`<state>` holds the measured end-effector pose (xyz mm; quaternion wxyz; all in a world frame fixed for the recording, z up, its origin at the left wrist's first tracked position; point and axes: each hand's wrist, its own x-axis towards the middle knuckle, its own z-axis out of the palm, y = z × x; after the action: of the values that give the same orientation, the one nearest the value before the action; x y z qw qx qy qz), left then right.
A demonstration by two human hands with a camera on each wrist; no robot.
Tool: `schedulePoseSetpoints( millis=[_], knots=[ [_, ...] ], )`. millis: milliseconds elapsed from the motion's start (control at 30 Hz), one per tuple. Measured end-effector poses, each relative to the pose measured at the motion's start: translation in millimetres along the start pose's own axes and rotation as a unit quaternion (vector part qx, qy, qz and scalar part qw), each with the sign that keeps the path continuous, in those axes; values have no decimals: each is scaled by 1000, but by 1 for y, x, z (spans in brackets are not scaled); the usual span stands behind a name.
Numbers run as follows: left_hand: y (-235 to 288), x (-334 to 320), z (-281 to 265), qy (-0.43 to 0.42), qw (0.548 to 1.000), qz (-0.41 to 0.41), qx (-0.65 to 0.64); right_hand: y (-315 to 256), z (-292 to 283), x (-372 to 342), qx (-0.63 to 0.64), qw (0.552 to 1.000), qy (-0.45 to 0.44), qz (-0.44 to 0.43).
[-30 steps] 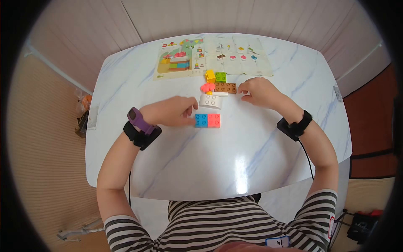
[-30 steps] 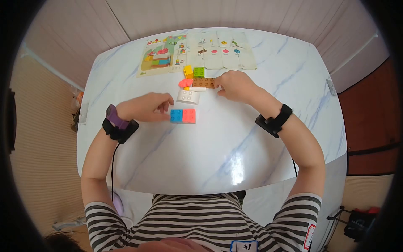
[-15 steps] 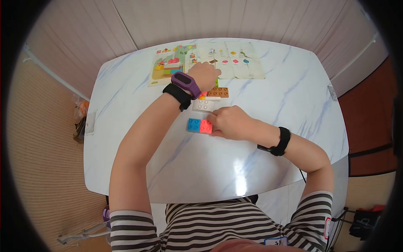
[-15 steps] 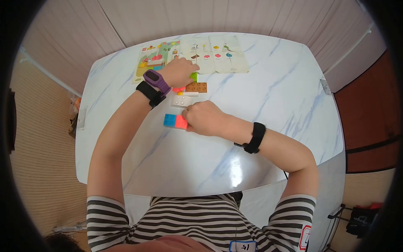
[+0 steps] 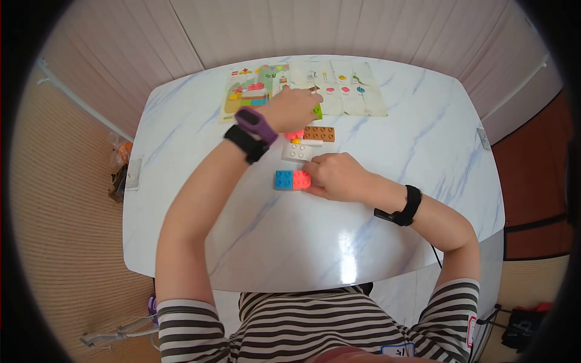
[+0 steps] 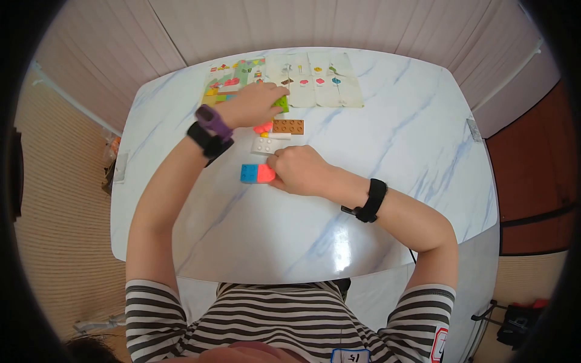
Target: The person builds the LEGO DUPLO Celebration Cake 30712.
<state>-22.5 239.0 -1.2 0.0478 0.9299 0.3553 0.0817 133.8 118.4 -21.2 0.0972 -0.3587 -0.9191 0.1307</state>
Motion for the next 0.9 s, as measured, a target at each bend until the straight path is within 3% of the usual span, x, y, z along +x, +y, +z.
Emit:
schedulePoseSetpoints(
  millis=[100, 200, 300, 400, 900],
  knots=[
    [21, -38, -34, 13, 996, -6, -87, 6, 0, 1, 6, 1000, -13, 15],
    [23, -76, -39, 28, 987, 47, -150, 10, -1, -1, 28, 999, -21, 24],
    [31, -107, -44, -43, 978, -9, -203, 10, -5, 0, 41, 998, -41, 30],
    [28, -119, -37, -83, 970, -16, -226, 10, -6, 1, 45, 997, -48, 30],
    [27, -117, -27, -79, 977, 23, -195, 8, -10, 7, 49, 996, -74, 31]
  ],
)
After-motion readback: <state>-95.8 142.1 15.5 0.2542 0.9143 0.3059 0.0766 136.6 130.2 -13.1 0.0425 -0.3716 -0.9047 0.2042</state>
